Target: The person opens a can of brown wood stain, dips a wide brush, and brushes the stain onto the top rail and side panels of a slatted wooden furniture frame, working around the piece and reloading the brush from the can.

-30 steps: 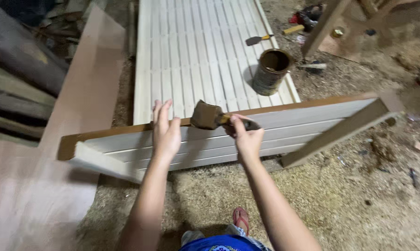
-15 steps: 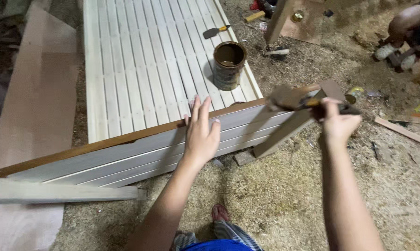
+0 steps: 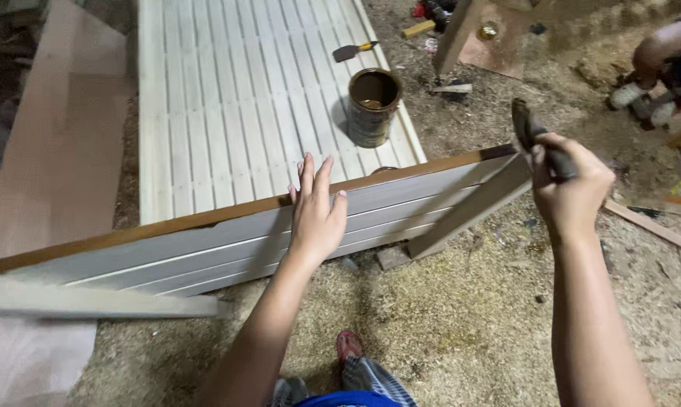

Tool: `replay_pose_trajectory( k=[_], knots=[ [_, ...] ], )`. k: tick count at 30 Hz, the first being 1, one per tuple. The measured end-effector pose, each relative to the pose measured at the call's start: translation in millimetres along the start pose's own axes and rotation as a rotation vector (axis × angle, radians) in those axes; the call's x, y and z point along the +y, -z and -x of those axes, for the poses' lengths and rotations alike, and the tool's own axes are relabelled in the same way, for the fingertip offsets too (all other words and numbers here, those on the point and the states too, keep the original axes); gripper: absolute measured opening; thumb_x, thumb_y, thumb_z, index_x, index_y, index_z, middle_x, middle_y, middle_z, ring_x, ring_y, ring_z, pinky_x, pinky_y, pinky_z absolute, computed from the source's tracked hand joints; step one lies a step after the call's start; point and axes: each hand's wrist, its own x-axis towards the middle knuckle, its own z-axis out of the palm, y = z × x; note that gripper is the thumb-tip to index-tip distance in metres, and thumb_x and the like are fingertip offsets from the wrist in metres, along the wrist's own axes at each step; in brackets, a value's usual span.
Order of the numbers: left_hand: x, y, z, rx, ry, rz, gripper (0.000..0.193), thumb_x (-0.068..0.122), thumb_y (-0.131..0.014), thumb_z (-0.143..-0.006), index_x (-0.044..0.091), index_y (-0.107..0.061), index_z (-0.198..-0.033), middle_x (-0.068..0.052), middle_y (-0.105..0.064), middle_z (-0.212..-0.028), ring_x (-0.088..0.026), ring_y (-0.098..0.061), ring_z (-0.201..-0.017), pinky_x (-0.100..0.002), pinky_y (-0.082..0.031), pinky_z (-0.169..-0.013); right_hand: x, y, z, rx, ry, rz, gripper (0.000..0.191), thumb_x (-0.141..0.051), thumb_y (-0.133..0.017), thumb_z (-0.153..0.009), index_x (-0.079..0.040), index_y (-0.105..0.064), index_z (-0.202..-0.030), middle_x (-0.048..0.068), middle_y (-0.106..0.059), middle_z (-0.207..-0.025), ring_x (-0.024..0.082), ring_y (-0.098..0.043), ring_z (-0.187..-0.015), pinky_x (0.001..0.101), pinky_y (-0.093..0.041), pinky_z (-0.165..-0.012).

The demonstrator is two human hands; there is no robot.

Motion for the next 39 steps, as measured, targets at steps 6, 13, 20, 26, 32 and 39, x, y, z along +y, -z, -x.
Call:
replay_pose_trajectory(
  k=[6,13,20,26,32,39],
  knots=[
    [-59,82,30,0.107,-0.010,0.009,0.062,0.024,-0.056,-0.097,0.014,-0.038,-0.156,-0.023,-0.013,-0.170,-0.042,-0.011,-0.158,-0.065,-0.007,-0.122,-119,-34,18,-0.072,0.122,0.115,0.008,-0.008,-0.078,-0.101,-0.005,-0.076,-0.108,0.017,-0.075,-0.111,0.030,-0.075,-0.105,0.0374,-0.060,-0.097],
    [-176,242,99,0.181,0.011,-0.014,0.063,0.024,-0.057,-0.098,0.013,-0.036,-0.157,-0.026,-0.012,-0.169,-0.043,-0.010,-0.158,-0.065,-0.006,-0.122,-321,-97,65,-0.056,0.208,0.214,0.010,-0.011,-0.075,-0.095,-0.010,-0.077,-0.105,0.016,-0.076,-0.111,0.032,-0.074,-0.096,0.0408,-0.061,-0.085],
    [-272,429,182,0.230,0.128,-0.028,0.062,0.024,-0.054,-0.100,0.013,-0.034,-0.158,-0.022,-0.009,-0.171,-0.040,-0.008,-0.159,-0.058,-0.006,-0.125,-562,-161,116,-0.070,0.220,0.099,0.010,-0.012,-0.074,-0.095,-0.008,-0.076,-0.103,0.019,-0.075,-0.110,0.035,-0.074,-0.092,0.0427,-0.061,-0.081],
    [-317,543,239,0.213,0.263,-0.062,0.062,0.023,-0.050,-0.102,0.016,-0.028,-0.159,-0.017,-0.002,-0.172,-0.038,-0.001,-0.158,-0.056,-0.012,-0.124,-735,-220,154,-0.169,0.216,-0.037,0.016,-0.012,-0.072,-0.088,-0.004,-0.076,-0.102,0.023,-0.076,-0.107,0.037,-0.074,-0.084,0.0444,-0.061,-0.074],
    [-360,598,276,0.264,0.404,0.054,0.060,0.026,-0.044,-0.105,0.020,-0.024,-0.161,-0.014,0.000,-0.175,-0.036,-0.008,-0.159,-0.059,-0.022,-0.115,-850,-281,182,-0.224,0.249,-0.072,0.022,-0.010,-0.071,-0.086,-0.001,-0.072,-0.106,0.030,-0.073,-0.109,0.039,-0.075,-0.089,0.0457,-0.063,-0.075],
    [-395,619,289,0.398,0.413,-0.026,0.060,0.026,-0.047,-0.102,0.017,-0.029,-0.158,-0.019,-0.007,-0.171,-0.037,-0.005,-0.158,-0.060,0.001,-0.123,-913,-332,169,-0.377,0.266,-0.029,0.022,-0.005,-0.068,-0.091,-0.003,-0.072,-0.112,0.028,-0.072,-0.114,0.038,-0.076,-0.090,0.0444,-0.063,-0.069]
  ],
)
